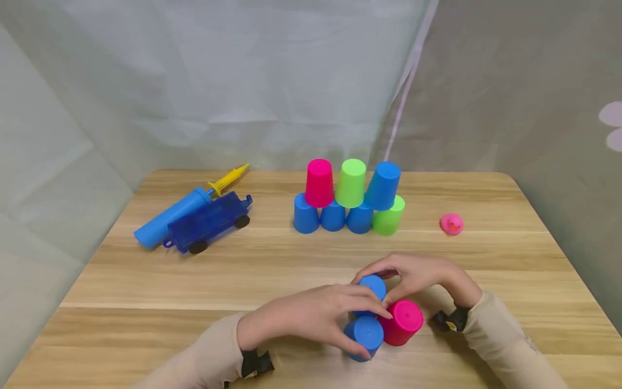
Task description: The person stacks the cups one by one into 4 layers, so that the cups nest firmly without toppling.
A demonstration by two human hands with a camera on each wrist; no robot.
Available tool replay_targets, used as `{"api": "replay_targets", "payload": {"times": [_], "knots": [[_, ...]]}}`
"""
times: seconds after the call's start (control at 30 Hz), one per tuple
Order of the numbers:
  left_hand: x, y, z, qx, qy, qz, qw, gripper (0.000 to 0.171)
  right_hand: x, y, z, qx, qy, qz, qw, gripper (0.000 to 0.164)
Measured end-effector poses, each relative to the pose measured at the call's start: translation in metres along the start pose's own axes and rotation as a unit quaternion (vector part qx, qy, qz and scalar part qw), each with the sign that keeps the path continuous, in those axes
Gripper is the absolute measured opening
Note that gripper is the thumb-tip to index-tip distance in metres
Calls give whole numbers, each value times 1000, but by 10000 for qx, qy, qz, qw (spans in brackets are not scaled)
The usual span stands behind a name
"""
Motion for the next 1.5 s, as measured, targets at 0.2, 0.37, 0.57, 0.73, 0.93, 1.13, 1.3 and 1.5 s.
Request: {"api": "replay_targets", "payload": {"times": [0.2, 0.37, 0.57, 0.73, 0.93, 1.13, 1.3, 1.5], "knots": [[-6, 0, 0, 145, -36, -251, 9996, 57, -3, 3, 2, 16, -30, 23, 10000, 49], [-10, -1, -5, 347, -179, -529, 9978, 55, -3, 5, 5, -164, -29, 101, 9998, 51], [-11, -3, -10, 706, -345, -776, 9939, 54, 5, 6, 7, -423, 133, 240, 9987, 52], [-10, -5, -9, 762, -513, -704, 9933, 55, 14, 11, 1, -462, 372, 427, 9973, 53], [-10, -5, -10, 812, -473, -740, 9928, 55, 38, 25, -24, -644, 1052, 1126, 9860, 55], [-9, -1, -14, 954, -210, -780, 9922, 55, 62, 34, -68, -949, 1970, 1956, 9560, 54], [-9, -1, -15, 997, -124, -767, 9920, 56, 82, 25, -99, -379, 2423, 2440, 9383, 57], [-10, -3, -14, 834, -173, -723, 9937, 54, 116, 17, -116, 92, 3132, 3453, 8847, 60]]}}
Point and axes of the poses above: each hand's wrist, its own y-axis away from the middle knuckle, its own x-axis out of the back of the hand, z = x × y, the point moved 5 cm from there along -y, towards the middle knuckle, and after that the axes turned 2 degrees about z, right-handed, at the moved point
